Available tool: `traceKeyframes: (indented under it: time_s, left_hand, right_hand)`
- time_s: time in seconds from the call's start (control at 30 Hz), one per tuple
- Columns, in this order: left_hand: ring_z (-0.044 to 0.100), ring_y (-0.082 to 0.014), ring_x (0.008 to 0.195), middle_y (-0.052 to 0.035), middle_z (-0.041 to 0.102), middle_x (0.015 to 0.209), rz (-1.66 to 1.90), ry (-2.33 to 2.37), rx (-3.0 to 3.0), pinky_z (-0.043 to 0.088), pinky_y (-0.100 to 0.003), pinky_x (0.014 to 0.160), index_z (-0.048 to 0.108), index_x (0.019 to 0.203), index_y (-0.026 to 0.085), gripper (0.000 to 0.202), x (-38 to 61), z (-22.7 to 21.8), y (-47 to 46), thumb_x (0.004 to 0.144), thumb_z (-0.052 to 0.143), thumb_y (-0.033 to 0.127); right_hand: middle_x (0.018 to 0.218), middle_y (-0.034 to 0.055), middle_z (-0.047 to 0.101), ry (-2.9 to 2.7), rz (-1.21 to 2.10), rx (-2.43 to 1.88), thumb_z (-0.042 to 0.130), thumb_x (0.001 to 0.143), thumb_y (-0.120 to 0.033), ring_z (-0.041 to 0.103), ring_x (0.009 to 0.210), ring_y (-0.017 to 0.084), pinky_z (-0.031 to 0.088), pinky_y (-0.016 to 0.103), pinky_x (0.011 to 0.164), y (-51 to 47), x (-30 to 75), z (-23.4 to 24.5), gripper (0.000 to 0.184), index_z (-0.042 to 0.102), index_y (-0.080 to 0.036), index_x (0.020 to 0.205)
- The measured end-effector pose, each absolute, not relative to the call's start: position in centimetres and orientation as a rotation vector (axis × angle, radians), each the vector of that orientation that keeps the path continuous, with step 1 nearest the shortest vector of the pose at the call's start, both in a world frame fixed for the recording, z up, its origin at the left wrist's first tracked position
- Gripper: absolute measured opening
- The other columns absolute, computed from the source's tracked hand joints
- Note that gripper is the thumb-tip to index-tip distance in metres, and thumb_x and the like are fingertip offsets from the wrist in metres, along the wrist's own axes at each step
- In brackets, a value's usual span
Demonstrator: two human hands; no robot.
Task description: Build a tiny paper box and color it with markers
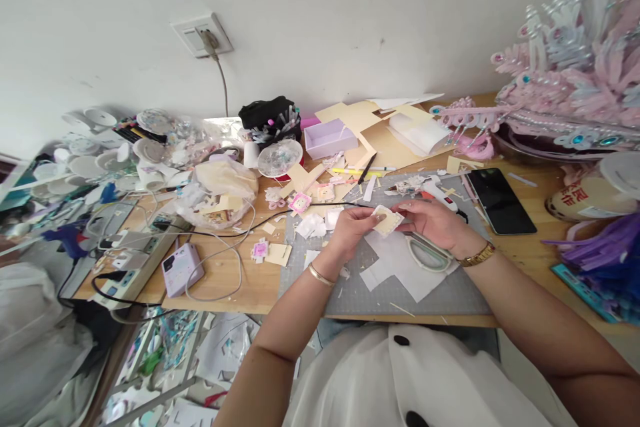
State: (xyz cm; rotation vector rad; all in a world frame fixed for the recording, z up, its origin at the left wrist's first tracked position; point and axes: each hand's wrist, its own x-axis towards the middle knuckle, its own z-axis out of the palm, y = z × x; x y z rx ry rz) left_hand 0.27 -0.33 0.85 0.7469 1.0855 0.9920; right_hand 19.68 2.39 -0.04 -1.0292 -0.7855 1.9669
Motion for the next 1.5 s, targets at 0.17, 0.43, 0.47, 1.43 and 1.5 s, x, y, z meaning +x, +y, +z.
traceKeyframes:
  time_s: [0.17, 0.43, 0.47, 1.43, 1.5]
  left_hand:
    - [0.058, -0.0122, 0.063, -0.0044, 0.073, 0.068, 1.025, 1.09, 0.748, 0.044, -0.026, 0.064, 0.078, 0.068, 0.017, 0.039, 0.27, 0.93, -0.27, 0.047, 0.093, 0.045]
    - [0.06, -0.0138, 0.064, -0.0053, 0.075, 0.071, 1.032, 1.099, 0.797, 0.046, -0.028, 0.068, 0.078, 0.07, 0.017, 0.038, 0.2, 1.02, -0.39, 0.05, 0.092, 0.047]
    - [0.06, -0.014, 0.065, -0.0054, 0.075, 0.071, 1.034, 1.101, 0.8, 0.046, -0.028, 0.068, 0.079, 0.07, 0.017, 0.038, 0.18, 1.01, -0.4, 0.051, 0.091, 0.047]
    - [0.06, -0.0147, 0.064, -0.0058, 0.075, 0.071, 1.029, 1.106, 0.815, 0.047, -0.029, 0.067, 0.079, 0.07, 0.017, 0.037, 0.08, 0.97, -0.46, 0.052, 0.091, 0.047]
    - [0.06, -0.0148, 0.064, -0.0055, 0.074, 0.07, 1.03, 1.118, 0.809, 0.047, -0.029, 0.067, 0.078, 0.069, 0.017, 0.038, 0.14, 1.0, -0.46, 0.05, 0.091, 0.048]
  right_hand:
    - [0.078, -0.0006, 0.077, -0.786, 1.948, -1.026, 0.09, 0.056, -0.029, 0.072, 0.076, 0.021, 0.061, 0.035, 0.067, 2.35, 19.67, 0.0, 0.021, 0.074, -0.025, 0.069]
    - [0.078, -0.0005, 0.077, -0.83, 1.941, -1.063, 0.091, 0.055, -0.029, 0.072, 0.078, 0.02, 0.062, 0.035, 0.07, 2.25, 19.6, 0.21, 0.025, 0.073, -0.024, 0.071]
    - [0.079, -0.0002, 0.077, -0.845, 1.94, -1.068, 0.091, 0.055, -0.029, 0.072, 0.079, 0.021, 0.061, 0.036, 0.072, 2.25, 19.63, 0.2, 0.025, 0.073, -0.024, 0.072]
    - [0.081, 0.0004, 0.075, -0.9, 1.895, -1.121, 0.093, 0.051, -0.034, 0.07, 0.079, 0.021, 0.06, 0.037, 0.073, 1.97, 19.35, 0.75, 0.032, 0.072, -0.024, 0.073]
    - [0.08, 0.001, 0.075, -0.918, 1.867, -1.139, 0.092, 0.052, -0.034, 0.07, 0.079, 0.022, 0.06, 0.039, 0.074, 1.86, 19.13, 0.82, 0.032, 0.071, -0.024, 0.073]
